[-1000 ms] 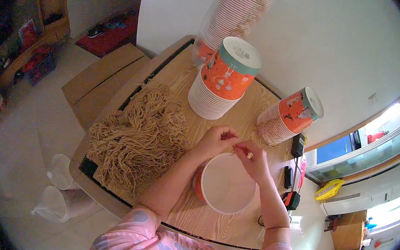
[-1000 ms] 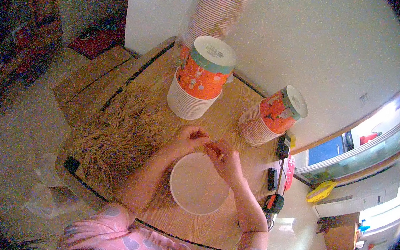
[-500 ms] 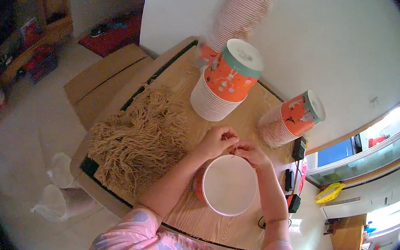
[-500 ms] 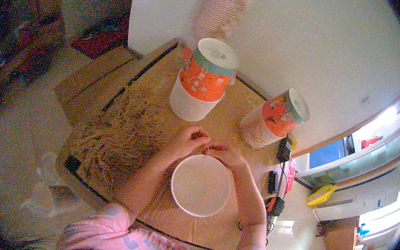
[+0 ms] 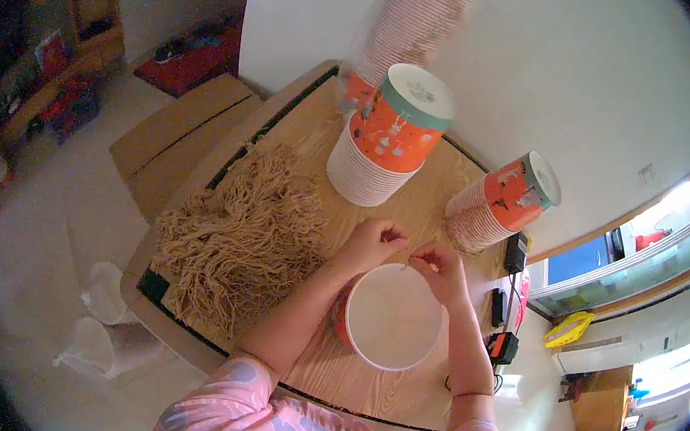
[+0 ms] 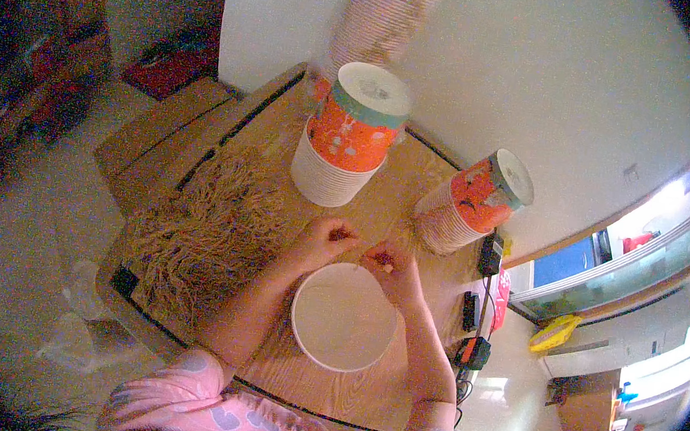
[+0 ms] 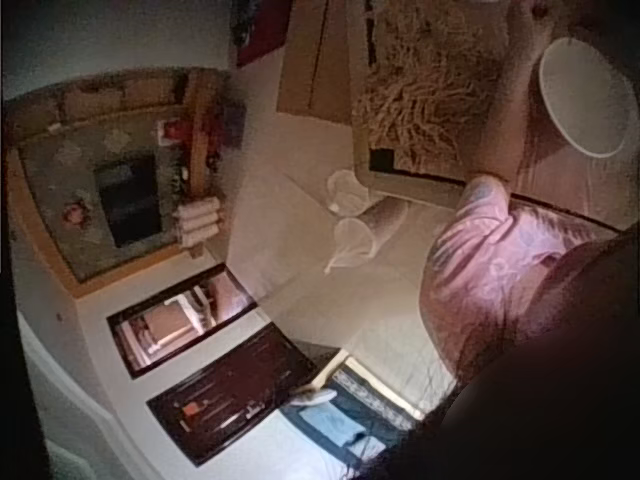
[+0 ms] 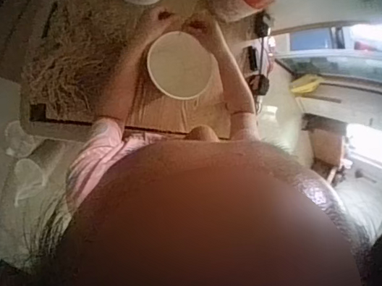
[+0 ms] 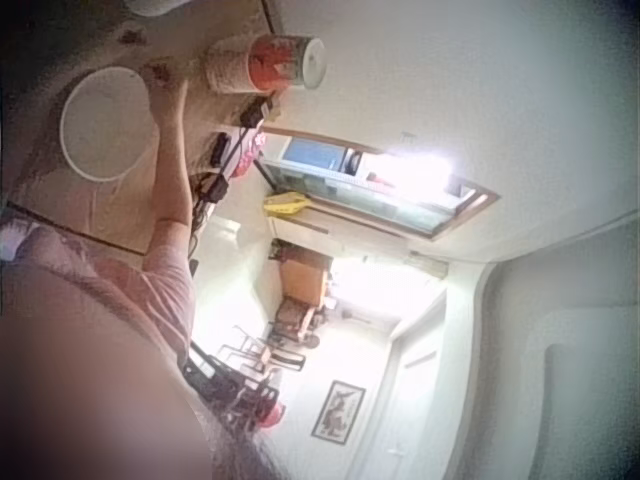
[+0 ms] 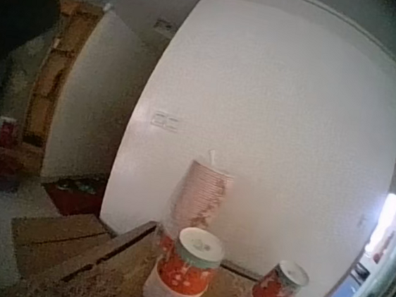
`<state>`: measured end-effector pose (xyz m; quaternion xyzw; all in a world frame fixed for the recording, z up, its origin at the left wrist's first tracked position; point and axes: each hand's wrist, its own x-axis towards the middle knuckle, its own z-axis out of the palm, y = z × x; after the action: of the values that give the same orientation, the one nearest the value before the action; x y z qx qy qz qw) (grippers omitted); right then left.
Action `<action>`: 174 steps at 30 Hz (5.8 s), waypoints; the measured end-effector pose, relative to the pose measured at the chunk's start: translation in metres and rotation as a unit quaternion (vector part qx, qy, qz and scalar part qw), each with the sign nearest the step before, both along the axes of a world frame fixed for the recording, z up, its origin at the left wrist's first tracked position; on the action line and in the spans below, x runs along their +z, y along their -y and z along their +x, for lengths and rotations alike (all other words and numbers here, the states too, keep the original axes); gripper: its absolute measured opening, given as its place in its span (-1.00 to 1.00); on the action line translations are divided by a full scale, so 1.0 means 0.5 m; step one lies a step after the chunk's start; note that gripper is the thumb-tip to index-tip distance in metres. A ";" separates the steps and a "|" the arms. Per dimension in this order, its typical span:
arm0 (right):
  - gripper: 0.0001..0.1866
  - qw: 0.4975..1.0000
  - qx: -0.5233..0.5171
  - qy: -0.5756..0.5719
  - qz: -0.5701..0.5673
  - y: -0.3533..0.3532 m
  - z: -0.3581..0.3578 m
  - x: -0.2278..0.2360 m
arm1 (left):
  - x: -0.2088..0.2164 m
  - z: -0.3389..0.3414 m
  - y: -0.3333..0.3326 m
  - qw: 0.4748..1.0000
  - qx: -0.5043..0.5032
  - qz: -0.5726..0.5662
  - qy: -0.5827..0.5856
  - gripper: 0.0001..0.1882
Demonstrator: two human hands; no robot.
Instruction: Assembling and preparing paper containers by hand at a table.
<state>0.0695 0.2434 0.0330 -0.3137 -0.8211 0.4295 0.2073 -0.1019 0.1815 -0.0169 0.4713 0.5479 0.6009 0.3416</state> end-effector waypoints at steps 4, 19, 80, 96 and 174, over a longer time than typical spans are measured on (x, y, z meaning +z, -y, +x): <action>-0.93 0.991 -0.006 0.047 0.128 0.037 -0.015 0.044 | -0.009 -0.005 -0.001 0.999 -0.023 -0.023 -0.004 -0.78; -0.88 0.970 -0.001 0.052 0.237 0.046 -0.020 0.056 | 0.008 -0.008 0.005 0.996 -0.054 -0.064 0.026 -0.76; -0.64 0.963 -0.052 -0.008 0.263 0.056 -0.038 0.052 | 0.029 -0.007 0.017 0.996 -0.080 -0.037 -0.011 -0.75; -0.61 0.979 -0.070 -0.023 0.190 0.050 -0.035 0.045 | 0.044 -0.003 0.024 0.996 -0.085 -0.026 0.006 -0.79; -0.89 0.999 -0.039 -0.007 0.028 0.009 -0.007 0.006 | 0.001 -0.017 -0.002 0.987 -0.134 -0.067 0.058 -0.70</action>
<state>0.0661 0.2390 0.0360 -0.3367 -0.8182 0.4002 0.2388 -0.1106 0.1828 -0.0163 0.4812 0.4976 0.5380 0.4811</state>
